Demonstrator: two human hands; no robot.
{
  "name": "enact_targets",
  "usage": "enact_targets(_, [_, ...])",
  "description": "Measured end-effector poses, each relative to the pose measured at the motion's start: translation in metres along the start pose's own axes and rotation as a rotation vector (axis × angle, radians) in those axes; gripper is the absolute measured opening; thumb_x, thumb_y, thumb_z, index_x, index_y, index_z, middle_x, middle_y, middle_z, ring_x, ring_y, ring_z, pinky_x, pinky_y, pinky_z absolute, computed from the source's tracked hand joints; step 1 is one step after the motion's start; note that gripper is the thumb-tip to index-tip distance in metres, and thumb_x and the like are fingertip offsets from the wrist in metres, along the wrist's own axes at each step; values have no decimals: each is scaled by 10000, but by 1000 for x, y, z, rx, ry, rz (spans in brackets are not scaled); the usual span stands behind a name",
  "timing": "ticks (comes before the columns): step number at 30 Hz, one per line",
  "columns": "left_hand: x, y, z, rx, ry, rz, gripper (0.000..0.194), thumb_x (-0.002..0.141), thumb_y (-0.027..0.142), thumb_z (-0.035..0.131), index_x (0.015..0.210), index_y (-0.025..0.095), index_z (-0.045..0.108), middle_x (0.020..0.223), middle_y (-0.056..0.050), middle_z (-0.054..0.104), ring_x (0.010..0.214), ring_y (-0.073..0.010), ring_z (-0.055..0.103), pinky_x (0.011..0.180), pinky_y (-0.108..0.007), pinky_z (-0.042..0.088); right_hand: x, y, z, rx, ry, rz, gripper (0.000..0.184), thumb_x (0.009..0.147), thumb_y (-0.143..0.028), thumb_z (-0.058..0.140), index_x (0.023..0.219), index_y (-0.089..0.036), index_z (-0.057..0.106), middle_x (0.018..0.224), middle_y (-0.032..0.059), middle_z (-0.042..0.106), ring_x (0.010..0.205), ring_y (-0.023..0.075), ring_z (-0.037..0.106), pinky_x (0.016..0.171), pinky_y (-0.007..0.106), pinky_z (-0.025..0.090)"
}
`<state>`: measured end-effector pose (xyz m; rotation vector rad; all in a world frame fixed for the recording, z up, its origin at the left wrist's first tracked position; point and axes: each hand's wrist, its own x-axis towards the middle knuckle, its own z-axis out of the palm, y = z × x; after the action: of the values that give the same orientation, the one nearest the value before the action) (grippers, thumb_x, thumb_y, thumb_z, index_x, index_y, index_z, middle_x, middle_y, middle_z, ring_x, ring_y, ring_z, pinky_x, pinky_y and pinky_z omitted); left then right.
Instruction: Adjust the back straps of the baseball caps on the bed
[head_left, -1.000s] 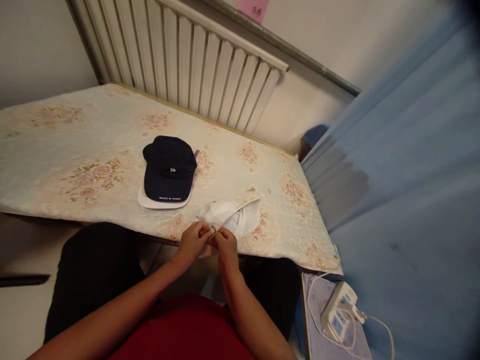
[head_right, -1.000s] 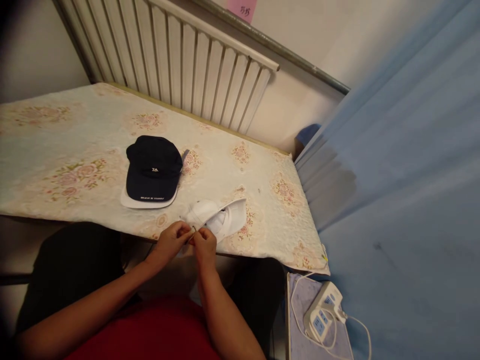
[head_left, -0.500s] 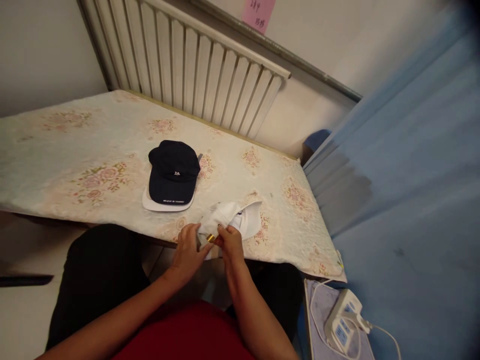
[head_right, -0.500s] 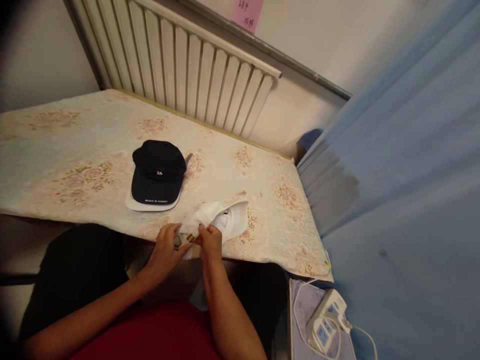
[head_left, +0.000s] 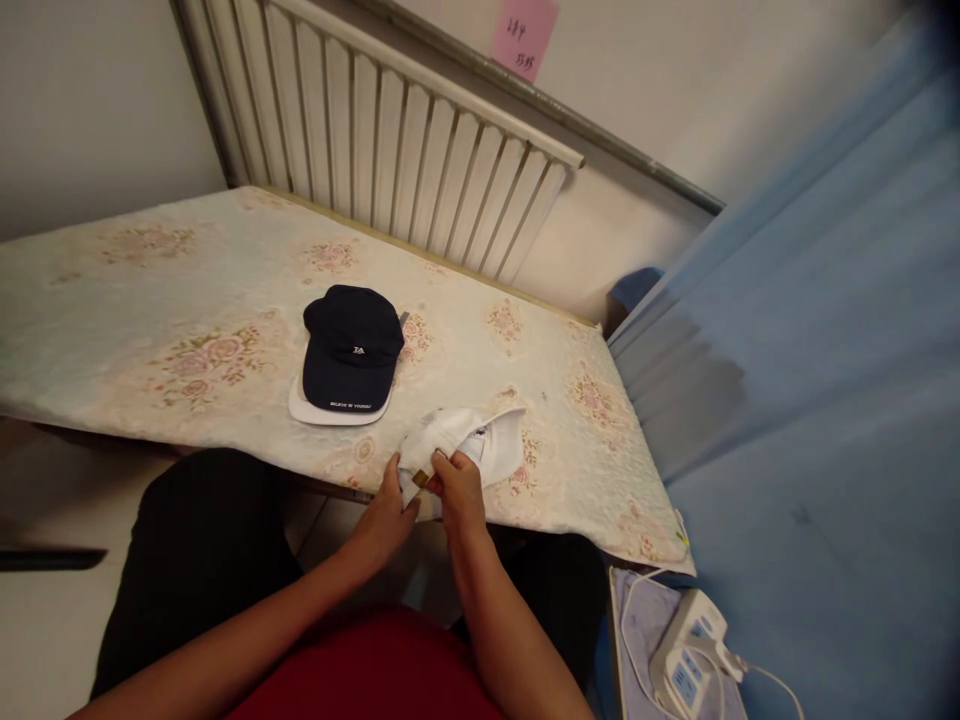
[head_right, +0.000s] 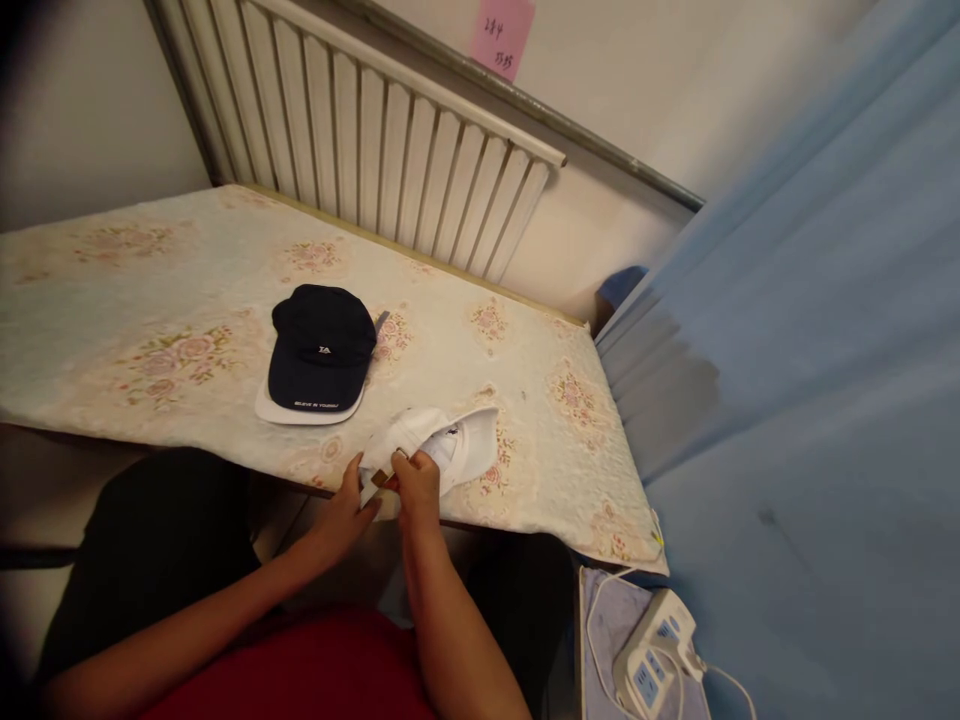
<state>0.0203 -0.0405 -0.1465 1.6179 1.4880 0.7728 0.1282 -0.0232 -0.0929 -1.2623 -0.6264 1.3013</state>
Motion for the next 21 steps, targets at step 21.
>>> enact_targets(21, [4,21,-6,-85,-25,-13,826,772,277,535,1448,68,109,1329,-247,505,1170,-314,559,945,-457,448,3,5,3,-151,-56,-84,234,656,-294,666,832,-141,678,694,1,676,611,131,598,575,226,460])
